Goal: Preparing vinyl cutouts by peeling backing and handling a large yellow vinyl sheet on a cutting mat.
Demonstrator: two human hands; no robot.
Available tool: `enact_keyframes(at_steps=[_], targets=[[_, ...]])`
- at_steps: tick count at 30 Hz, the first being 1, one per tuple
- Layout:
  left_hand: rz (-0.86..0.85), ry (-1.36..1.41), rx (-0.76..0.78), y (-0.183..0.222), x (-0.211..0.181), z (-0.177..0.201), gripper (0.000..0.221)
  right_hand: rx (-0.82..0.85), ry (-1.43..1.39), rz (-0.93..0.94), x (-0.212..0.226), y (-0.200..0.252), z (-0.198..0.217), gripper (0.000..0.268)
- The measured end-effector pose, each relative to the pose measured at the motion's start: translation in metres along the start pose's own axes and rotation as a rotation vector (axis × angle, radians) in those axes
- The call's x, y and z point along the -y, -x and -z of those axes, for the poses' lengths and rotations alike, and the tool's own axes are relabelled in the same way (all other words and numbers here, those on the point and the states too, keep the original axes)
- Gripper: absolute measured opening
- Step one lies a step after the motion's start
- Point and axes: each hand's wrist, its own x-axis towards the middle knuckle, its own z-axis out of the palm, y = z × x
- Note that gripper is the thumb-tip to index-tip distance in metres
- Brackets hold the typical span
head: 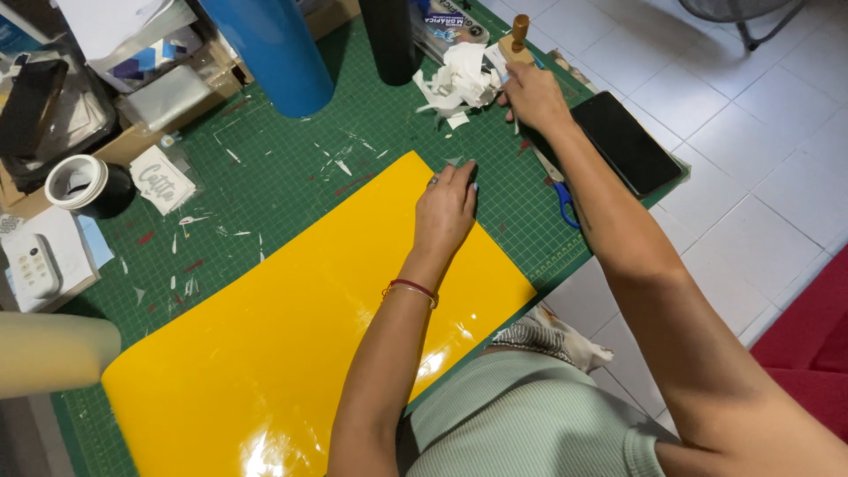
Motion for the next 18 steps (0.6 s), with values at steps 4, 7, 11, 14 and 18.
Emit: enact_keyframes(at_steps=[4, 7, 11, 14, 18], targets=[[-0.025, 0.014, -0.021, 0.001, 0.002, -0.002, 0.041, -0.020, 0.008, -0.036, 0.015, 0.018, 0.016, 0.039], [-0.010, 0.019, -0.007, 0.001, -0.001, 0.002, 0.041, -0.100, 0.029, 0.035, 0.002, 0.027, 0.040, 0.045], [-0.015, 0.035, -0.007, 0.002, -0.002, 0.003, 0.041, -0.093, -0.167, 0.012, 0.008, 0.063, 0.072, 0.042], [-0.017, 0.034, -0.018, 0.001, -0.002, 0.002, 0.039, -0.129, -0.167, 0.158, 0.009, 0.090, 0.085, 0.041], [0.009, 0.039, 0.000, 0.000, 0.000, 0.002, 0.038, -0.050, -0.026, 0.114, 0.022, 0.122, 0.086, 0.035]])
